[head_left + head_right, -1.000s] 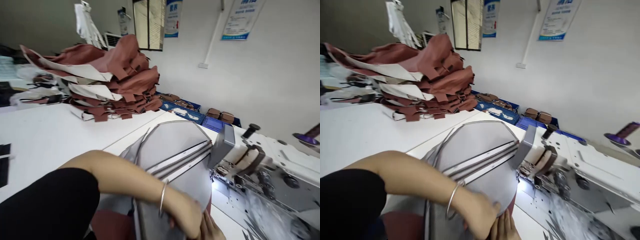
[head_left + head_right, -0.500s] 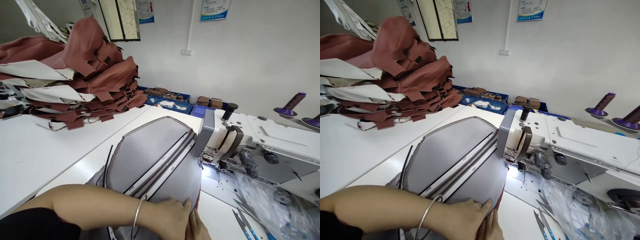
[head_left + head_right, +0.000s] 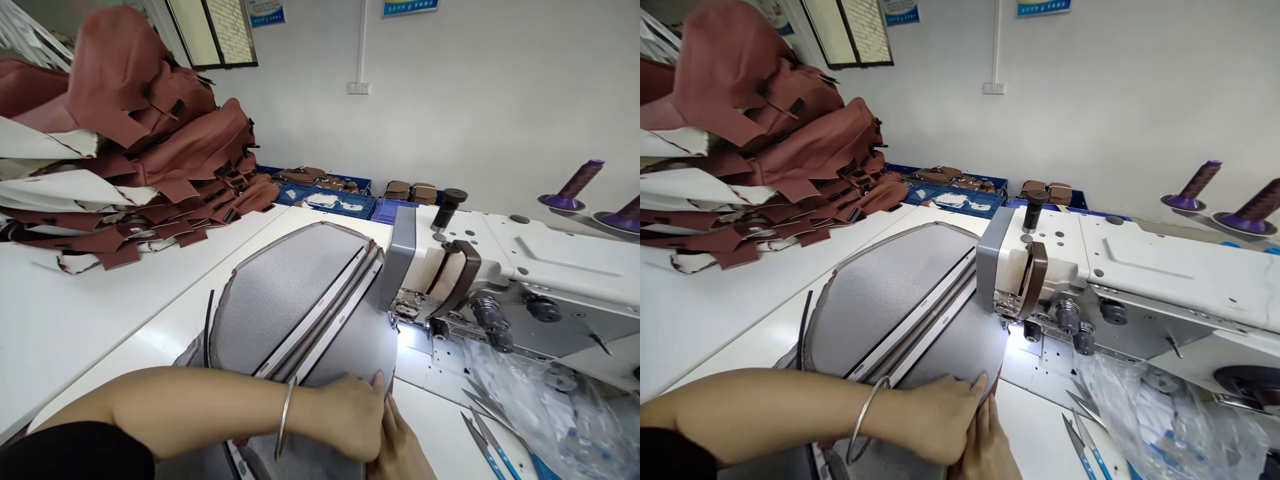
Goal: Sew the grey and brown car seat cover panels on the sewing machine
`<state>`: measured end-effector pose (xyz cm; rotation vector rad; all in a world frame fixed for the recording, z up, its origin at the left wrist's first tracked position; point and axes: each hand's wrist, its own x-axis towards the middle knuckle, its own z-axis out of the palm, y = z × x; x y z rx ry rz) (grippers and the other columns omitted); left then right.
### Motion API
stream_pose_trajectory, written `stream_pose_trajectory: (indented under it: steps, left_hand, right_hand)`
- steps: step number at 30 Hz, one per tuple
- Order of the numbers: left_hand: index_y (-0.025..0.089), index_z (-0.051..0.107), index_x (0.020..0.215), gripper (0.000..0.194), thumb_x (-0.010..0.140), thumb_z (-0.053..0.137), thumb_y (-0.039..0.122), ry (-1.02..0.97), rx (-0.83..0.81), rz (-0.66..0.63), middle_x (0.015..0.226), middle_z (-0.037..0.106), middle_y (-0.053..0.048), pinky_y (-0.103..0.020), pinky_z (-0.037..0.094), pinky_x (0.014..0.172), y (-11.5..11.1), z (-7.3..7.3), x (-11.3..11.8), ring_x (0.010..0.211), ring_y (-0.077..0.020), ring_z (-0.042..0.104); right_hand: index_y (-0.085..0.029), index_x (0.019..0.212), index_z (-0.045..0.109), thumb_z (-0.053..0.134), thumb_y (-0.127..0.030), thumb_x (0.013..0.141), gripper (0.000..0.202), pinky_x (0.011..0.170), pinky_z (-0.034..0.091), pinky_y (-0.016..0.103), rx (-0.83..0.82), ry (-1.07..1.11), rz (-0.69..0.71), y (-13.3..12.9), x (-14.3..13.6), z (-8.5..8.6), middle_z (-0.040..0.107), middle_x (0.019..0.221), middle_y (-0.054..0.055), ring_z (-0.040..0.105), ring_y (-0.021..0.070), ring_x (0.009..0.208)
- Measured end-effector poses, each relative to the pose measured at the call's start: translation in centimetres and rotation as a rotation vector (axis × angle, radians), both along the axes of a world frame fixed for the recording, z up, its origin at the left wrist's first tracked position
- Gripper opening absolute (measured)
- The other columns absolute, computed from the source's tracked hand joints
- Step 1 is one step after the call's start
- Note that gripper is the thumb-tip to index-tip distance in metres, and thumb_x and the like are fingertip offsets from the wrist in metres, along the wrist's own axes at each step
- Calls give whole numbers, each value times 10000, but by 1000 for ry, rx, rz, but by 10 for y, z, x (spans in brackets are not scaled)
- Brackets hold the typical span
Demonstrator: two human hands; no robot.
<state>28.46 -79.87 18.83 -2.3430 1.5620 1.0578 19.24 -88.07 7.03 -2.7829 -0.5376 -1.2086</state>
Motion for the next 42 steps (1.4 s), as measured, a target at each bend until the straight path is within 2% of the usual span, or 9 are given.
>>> stream_pose_trajectory:
  steps: [6,14,19,24,28,31,35,38,42]
  left_hand:
    - [-56,204,1417,830,676,487,191,13,-11,41,1204,547,-280,-377,519,713,-9,-3,11,900,-325,630]
    - [-26,156,1437,870,670,517,172,58,19,122,1130,603,-253,-395,499,713,-24,-3,23,932,-352,616]
    - [5,180,1443,819,711,516,153,24,60,158,1176,587,-233,-374,470,792,-33,5,32,1016,-331,589]
    - [24,302,1394,737,709,519,189,7,-36,172,1065,639,-201,-367,469,739,-38,-2,47,938,-315,611]
    - [149,489,1217,497,729,465,234,-32,-181,305,1006,638,-124,-386,468,748,-28,-15,40,879,-286,608]
    - [169,521,1148,430,742,434,278,-36,-288,392,1064,581,-118,-396,472,780,-13,-21,23,906,-272,577]
    - [81,526,1137,451,717,448,224,8,-282,335,1066,551,-165,-389,468,835,-7,-16,9,961,-278,537]
    - [49,532,1146,462,704,454,158,43,-209,284,1056,560,-178,-373,467,836,-13,-11,12,952,-273,540]
    - [37,516,1173,496,689,464,132,62,-183,259,1079,556,-187,-352,471,794,-22,-11,20,942,-272,538]
  right_hand:
    - [58,901,651,369,-55,741,343,753,571,413,34,-13,-40,-5,7,20,620,946,298,430,381,1212]
    - [63,1189,516,385,-37,751,468,906,501,419,15,224,-13,-21,5,-2,576,1127,278,446,336,1219]
    - [61,1327,370,365,-44,745,591,843,535,425,43,192,3,-23,15,9,599,1103,254,498,334,1169]
    - [79,1313,386,353,-45,739,589,834,526,478,96,223,9,-26,24,18,587,1098,275,444,377,1207]
    - [15,1360,366,412,-52,750,615,876,512,450,138,287,24,-21,11,-3,552,1195,244,432,355,1226]
    - [-20,1380,354,414,-7,762,622,890,514,380,111,357,-38,-12,-2,-18,572,1195,199,508,310,1163]
    - [-43,1352,415,446,-25,769,584,871,526,386,29,372,-42,-11,-7,-19,603,1156,168,572,309,1074]
    - [-88,1296,503,475,-37,746,554,857,535,376,-5,381,19,-18,-4,-14,578,1202,145,565,304,1087]
    - [-35,1207,574,482,-66,739,478,873,524,370,31,366,20,-18,1,-16,560,1214,192,541,312,1115]
